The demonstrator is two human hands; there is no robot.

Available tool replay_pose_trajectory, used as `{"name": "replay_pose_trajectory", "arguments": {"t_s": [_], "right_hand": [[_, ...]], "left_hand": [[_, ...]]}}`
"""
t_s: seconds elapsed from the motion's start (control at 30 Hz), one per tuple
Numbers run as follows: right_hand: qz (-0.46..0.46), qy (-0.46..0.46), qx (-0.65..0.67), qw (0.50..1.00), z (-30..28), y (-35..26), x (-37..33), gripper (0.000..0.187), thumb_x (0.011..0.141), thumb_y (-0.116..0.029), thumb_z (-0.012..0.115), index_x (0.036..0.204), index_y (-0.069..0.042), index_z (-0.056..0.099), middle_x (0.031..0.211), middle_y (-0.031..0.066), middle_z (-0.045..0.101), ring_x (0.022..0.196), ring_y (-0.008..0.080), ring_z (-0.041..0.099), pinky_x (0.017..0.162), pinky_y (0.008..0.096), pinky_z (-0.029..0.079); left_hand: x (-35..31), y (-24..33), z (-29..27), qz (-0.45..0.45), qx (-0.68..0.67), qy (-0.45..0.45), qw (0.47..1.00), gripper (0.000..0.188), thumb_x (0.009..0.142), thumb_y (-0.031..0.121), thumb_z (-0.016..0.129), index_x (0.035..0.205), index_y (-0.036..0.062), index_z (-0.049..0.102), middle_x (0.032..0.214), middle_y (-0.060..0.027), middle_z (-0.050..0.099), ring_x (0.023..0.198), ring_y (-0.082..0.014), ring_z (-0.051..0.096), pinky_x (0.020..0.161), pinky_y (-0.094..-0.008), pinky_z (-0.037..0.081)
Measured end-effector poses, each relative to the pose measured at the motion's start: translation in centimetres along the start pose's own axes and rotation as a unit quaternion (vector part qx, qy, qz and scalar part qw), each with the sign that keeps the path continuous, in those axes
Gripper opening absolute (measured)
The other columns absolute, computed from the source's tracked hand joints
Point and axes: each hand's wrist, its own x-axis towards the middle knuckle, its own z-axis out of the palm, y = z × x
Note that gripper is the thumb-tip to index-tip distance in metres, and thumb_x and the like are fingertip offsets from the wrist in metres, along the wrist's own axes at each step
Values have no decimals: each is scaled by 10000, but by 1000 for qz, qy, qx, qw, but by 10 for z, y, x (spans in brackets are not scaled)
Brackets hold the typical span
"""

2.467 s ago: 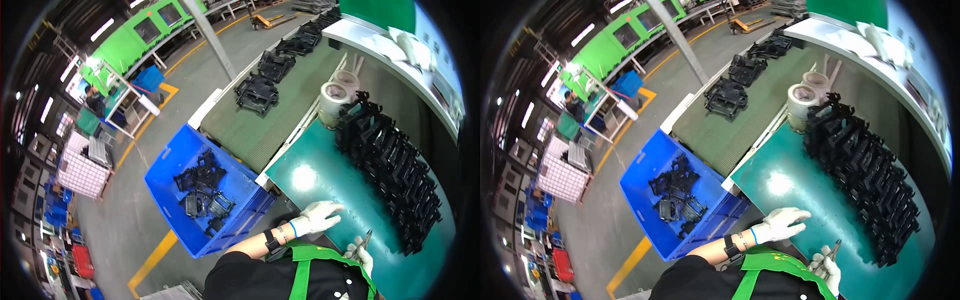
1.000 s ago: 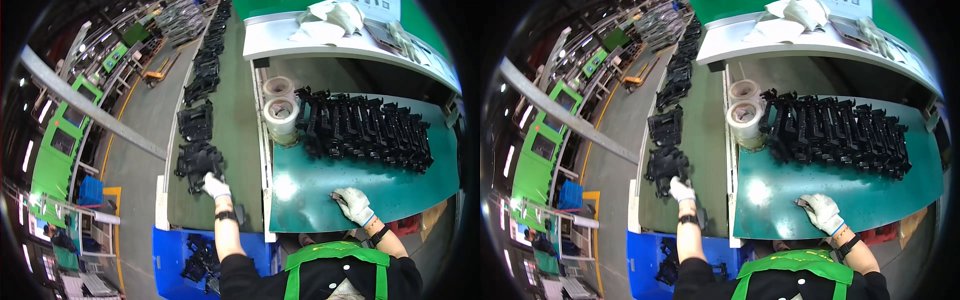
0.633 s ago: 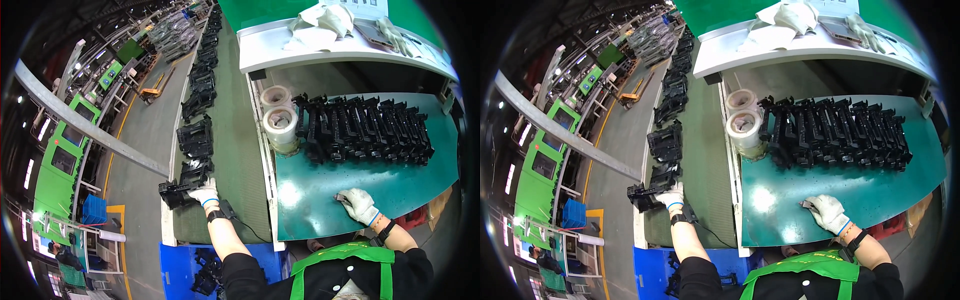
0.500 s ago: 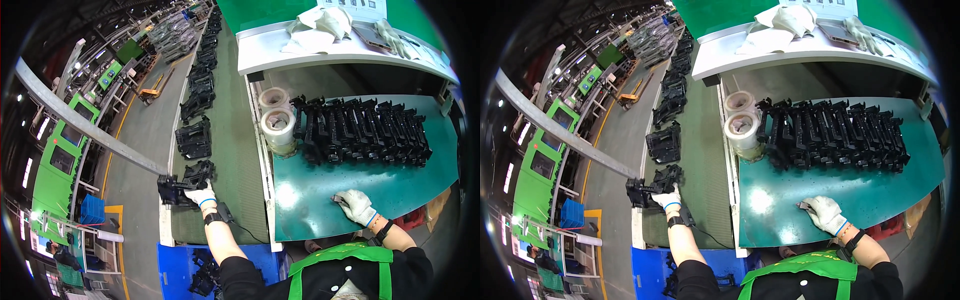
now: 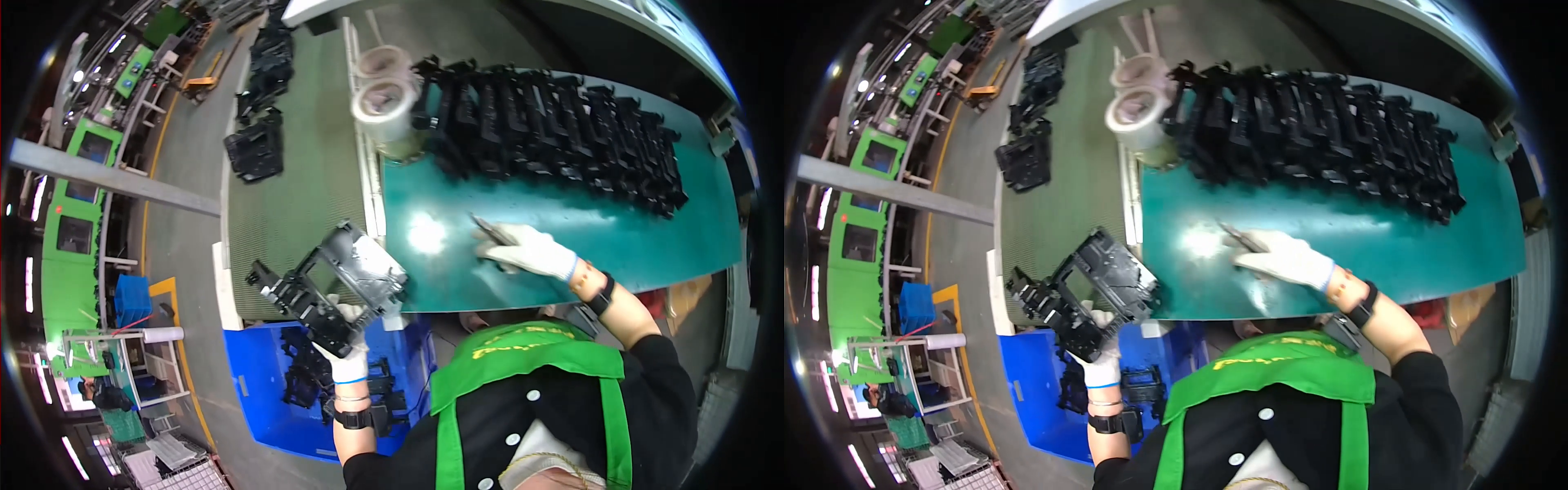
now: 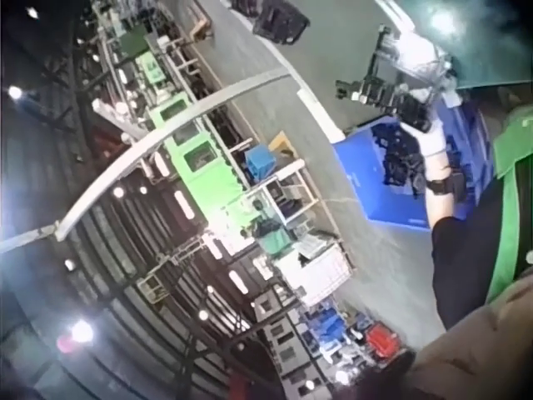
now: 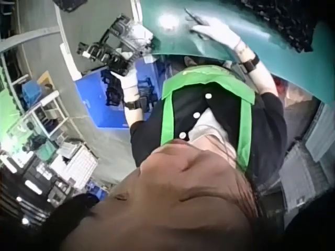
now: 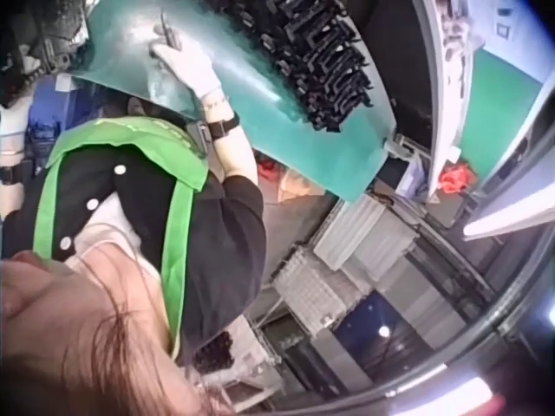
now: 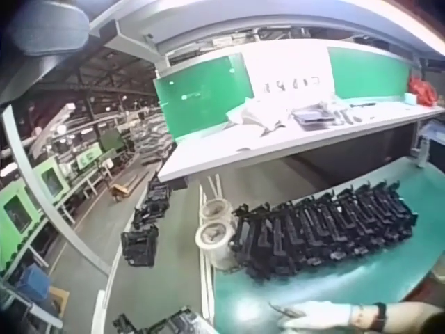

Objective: The person stacks black plastic components into a large white bin, then retrieves more components from a blue bin and uses shears to trim them before placing them onto a conveyor belt.

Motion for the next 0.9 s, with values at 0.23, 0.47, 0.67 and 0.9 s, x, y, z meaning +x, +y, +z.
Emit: {"name": "replay_pose_trajectory", "arguments": {"t_s": [0.23,0.47,0.67,0.9], "right_hand": [[-26,-67,162,984,4,17,8,832,963,-252,683,1661,-133,245,1356,112,615,627,53,497,519,221,432],[58,95,70,991,-87,69,-107,866,950,-169,662,1679,-198,196,912,3,547,548,55,457,461,229,378],[142,257,43,955,-143,105,-208,792,942,-145,675,1638,-104,299,948,0,542,552,53,459,471,220,383],[94,427,-123,891,-153,143,-233,630,966,-148,671,1548,-78,441,999,66,616,708,151,595,612,288,483]], "left_hand": [[-31,-141,26,-23,163,68,984,592,955,491,579,1320,25,577,947,-120,650,831,-274,616,802,-443,519],[-12,-146,56,-139,561,29,815,515,892,305,611,1327,36,555,1065,-153,704,925,-337,685,837,-450,552],[39,-164,122,-216,860,-21,462,572,815,294,636,1312,22,559,1031,-199,717,948,-319,713,867,-423,553],[78,-198,146,-157,942,-101,278,487,810,347,653,1172,31,572,1065,-257,725,973,-430,705,886,-487,551]]}}
